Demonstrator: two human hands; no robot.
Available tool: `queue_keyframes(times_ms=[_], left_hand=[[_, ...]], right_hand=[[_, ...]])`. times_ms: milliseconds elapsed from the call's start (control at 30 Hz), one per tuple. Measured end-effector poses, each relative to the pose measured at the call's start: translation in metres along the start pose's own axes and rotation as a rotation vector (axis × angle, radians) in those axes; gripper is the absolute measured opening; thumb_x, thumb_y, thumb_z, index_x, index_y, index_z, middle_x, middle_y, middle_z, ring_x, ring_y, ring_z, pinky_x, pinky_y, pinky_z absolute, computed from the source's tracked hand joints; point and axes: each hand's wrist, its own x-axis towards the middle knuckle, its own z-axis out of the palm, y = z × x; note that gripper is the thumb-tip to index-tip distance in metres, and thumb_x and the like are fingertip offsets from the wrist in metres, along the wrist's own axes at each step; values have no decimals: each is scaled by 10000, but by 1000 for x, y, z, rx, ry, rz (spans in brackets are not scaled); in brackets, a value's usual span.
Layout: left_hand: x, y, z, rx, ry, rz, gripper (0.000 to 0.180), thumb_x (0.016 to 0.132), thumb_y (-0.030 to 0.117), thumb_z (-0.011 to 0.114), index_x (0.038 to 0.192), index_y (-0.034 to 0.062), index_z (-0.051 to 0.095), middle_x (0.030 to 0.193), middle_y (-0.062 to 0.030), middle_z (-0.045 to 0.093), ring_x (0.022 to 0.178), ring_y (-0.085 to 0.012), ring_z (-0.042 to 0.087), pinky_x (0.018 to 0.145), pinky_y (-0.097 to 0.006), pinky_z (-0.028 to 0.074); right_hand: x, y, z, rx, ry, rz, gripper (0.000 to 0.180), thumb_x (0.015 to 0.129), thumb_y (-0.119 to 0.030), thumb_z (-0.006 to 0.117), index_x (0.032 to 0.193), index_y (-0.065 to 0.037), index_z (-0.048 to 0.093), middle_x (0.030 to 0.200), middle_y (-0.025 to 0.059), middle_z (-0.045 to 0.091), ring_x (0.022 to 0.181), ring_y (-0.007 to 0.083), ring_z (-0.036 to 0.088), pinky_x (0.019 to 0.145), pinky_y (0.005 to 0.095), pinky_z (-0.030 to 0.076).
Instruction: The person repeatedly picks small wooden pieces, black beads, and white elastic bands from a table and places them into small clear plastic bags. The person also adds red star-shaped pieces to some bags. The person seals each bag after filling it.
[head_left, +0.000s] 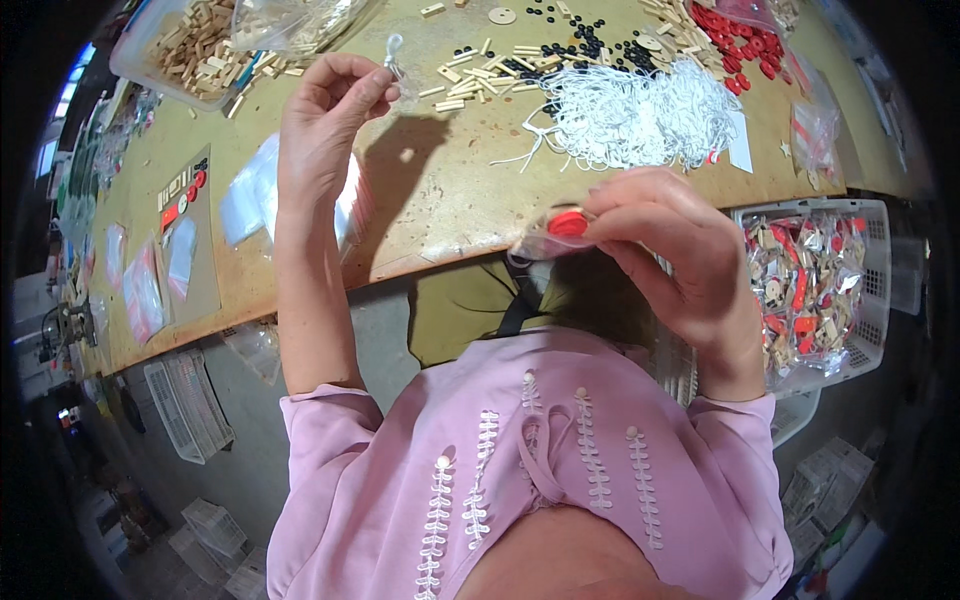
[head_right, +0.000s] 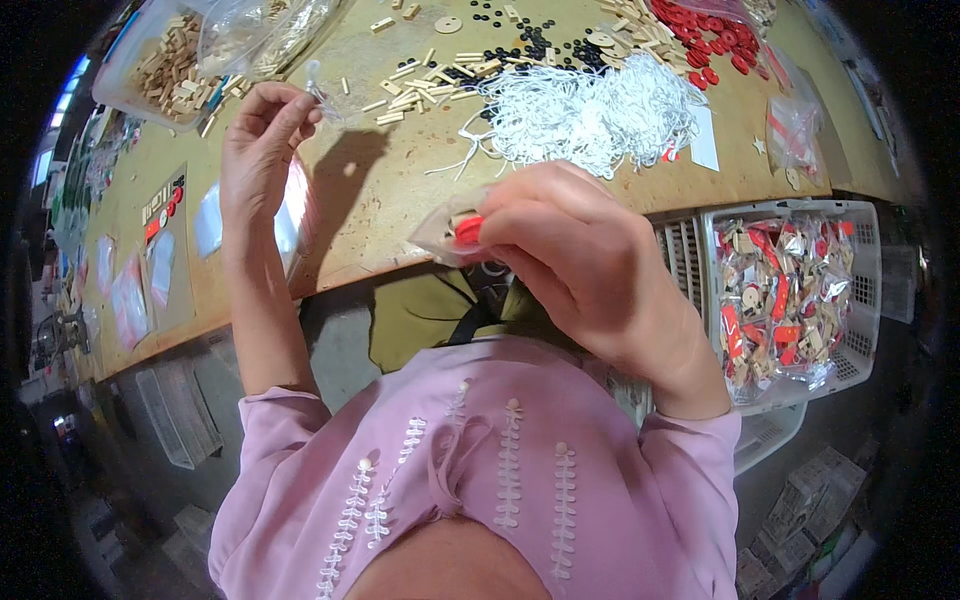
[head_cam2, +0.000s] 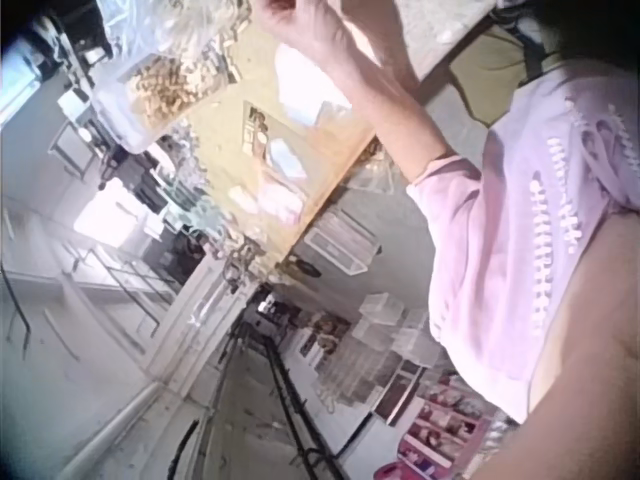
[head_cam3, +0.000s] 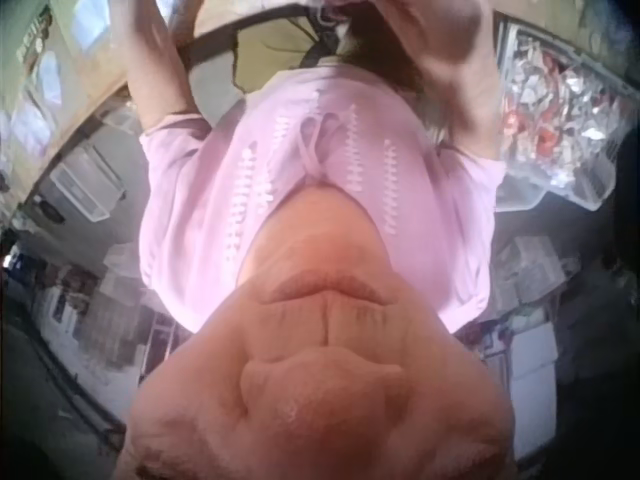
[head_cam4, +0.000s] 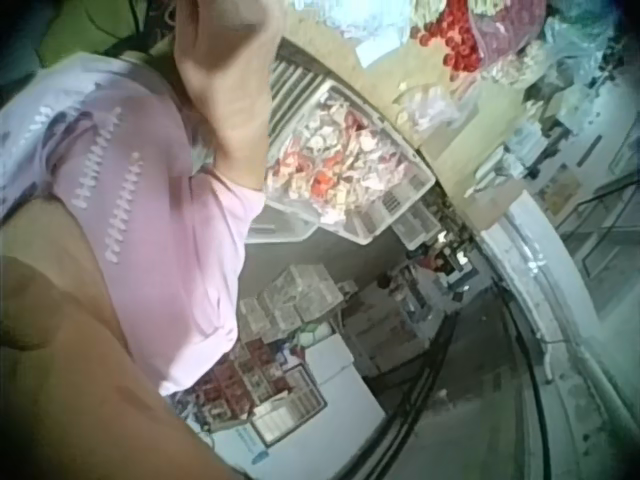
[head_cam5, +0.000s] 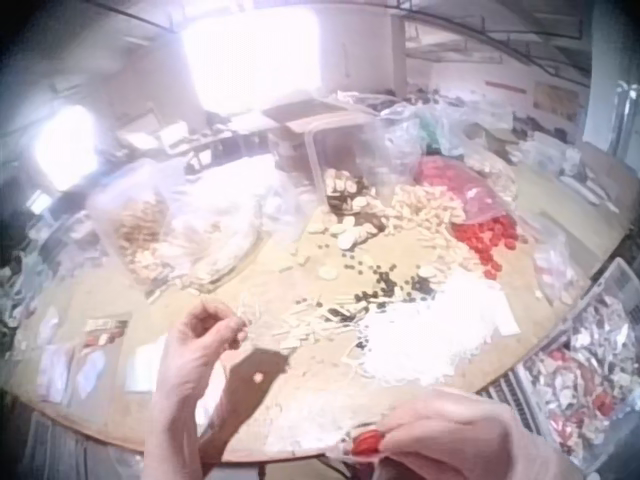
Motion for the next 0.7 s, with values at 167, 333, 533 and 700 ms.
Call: queue_keyframes(times_ms=[167, 333, 533, 700], left_hand=[[-31, 54, 44, -529, -97, -1, 199, 953, 12, 691, 1138, 23, 619, 950, -90, 722, 841, -151, 730, 728, -246, 598], [-68, 51, 86, -35, -142, 107, 176, 898, -12, 720, 1063, 37, 681, 935, -60, 717, 845, -172, 693, 750, -292, 551], [-72, 37, 68, 883, -266, 486, 214, 755, 61, 776, 967, 89, 756, 1000, -70, 691, 900, -296, 606, 846, -396, 495], [-76, 51, 62, 920, -323, 467, 229, 710, 169, 821, 922, 97, 771, 1271, -105, 642, 1234, -355, 535, 1051, -481, 412]], right_hand=[[29, 12, 24, -58, -32, -135, 99, 858, 20, 683, 954, -2, 692, 1065, 154, 700, 999, 338, 674, 883, 390, 535], [37, 13, 42, -59, 30, -220, 190, 789, 48, 666, 970, -8, 659, 1075, 153, 682, 948, 347, 652, 810, 389, 549], [26, 20, 40, -63, -36, -145, 159, 838, 25, 710, 993, 4, 683, 1155, 189, 688, 1056, 365, 671, 919, 400, 534], [27, 19, 44, -44, -51, -141, 141, 838, 41, 704, 972, 11, 673, 1164, 185, 683, 1068, 358, 667, 916, 396, 535]])
